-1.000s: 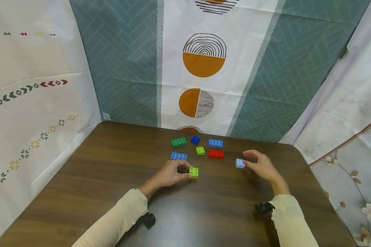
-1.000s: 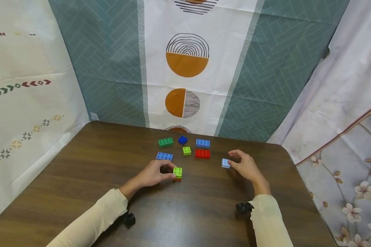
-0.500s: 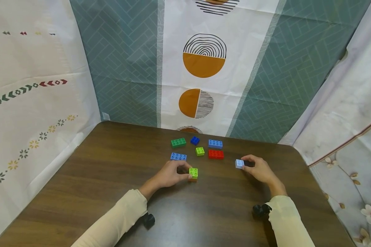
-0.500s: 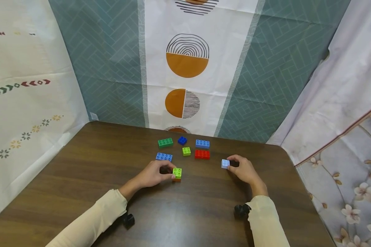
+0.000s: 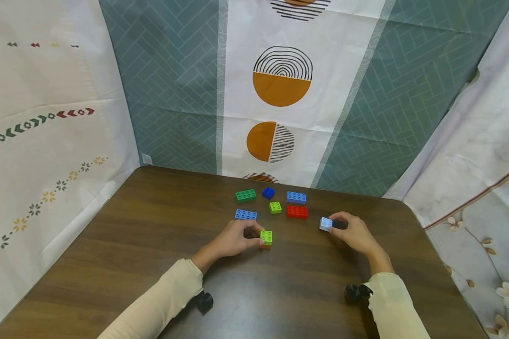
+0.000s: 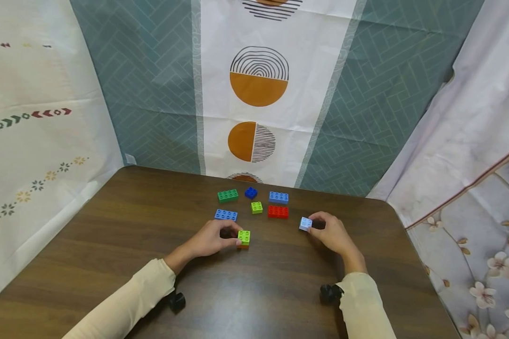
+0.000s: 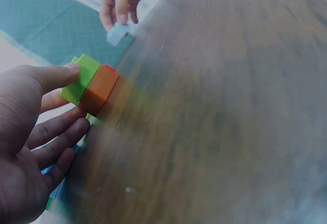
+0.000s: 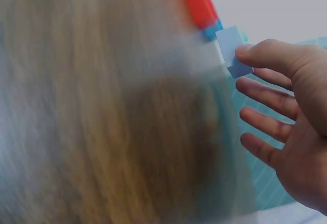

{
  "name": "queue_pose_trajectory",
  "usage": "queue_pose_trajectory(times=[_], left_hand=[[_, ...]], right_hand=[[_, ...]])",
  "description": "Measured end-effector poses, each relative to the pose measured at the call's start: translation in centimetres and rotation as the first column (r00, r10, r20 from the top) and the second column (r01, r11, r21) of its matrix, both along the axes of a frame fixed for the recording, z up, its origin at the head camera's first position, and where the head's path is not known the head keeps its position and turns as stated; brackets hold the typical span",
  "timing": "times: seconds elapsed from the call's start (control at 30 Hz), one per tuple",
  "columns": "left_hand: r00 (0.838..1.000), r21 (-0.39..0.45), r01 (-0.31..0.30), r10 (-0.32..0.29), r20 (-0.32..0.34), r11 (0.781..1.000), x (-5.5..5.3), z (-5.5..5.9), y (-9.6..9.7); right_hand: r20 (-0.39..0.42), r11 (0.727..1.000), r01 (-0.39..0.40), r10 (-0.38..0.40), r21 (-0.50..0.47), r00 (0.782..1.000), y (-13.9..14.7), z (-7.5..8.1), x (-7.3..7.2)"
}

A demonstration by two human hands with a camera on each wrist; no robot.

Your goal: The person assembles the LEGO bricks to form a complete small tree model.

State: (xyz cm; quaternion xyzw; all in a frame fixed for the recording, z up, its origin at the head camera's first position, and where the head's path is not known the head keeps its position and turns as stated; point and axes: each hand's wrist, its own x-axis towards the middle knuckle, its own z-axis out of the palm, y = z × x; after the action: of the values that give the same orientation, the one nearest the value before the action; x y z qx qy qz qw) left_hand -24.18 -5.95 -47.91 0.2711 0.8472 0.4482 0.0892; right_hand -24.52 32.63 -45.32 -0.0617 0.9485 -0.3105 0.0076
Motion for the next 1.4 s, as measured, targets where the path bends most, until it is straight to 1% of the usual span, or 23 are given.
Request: queue_pose_trajectory(times=[0.2,0.37,0.47,0.63,0.9,1.03,1.4], left_hand=[[1.000,-0.003,-0.002,0.002,-0.003,1.000,0.0,-0.1,0.0],[1.000,0.003,0.001,-0.001,-0.007,1.000,-0.2,-0.3,0.1],[1.000,0.006,0.004,-0.004,-0.011,1.000,-0.3,-0.4,0.1],[1.000,0.010,0.006,-0.006,-0.015,1.000,-0.3,-0.5,0.1],[1.000,0.013,0.008,-0.008,-0.024,1.000,-0.3,-0.5,0.1],[0.999,0.016,0.011,-0.011,-0.033,1.000,-0.3,-0.6,0.1],[1.000,0.018,0.002,-0.001,-0.023,1.000,-0.4,-0.6,0.0]], right_hand=[[-0.055,0.998,-0.051,0.050,-0.021,0.997,-2.2,1.2,0.8],[-0.121,0.994,-0.097,0.090,-0.052,0.989,-4.5,2.2,1.6],[-0.142,0.990,-0.124,0.113,-0.073,0.983,-5.9,2.7,2.0],[-0.128,0.980,-0.168,0.154,-0.102,0.980,-8.2,2.8,2.4],[-0.077,0.960,-0.242,0.233,-0.144,0.969,-11.4,2.1,2.6],[-0.035,0.954,-0.251,0.249,-0.162,0.968,-12.5,2.0,2.7],[0.009,0.942,-0.274,0.281,-0.194,0.960,-14.3,1.6,2.5]])
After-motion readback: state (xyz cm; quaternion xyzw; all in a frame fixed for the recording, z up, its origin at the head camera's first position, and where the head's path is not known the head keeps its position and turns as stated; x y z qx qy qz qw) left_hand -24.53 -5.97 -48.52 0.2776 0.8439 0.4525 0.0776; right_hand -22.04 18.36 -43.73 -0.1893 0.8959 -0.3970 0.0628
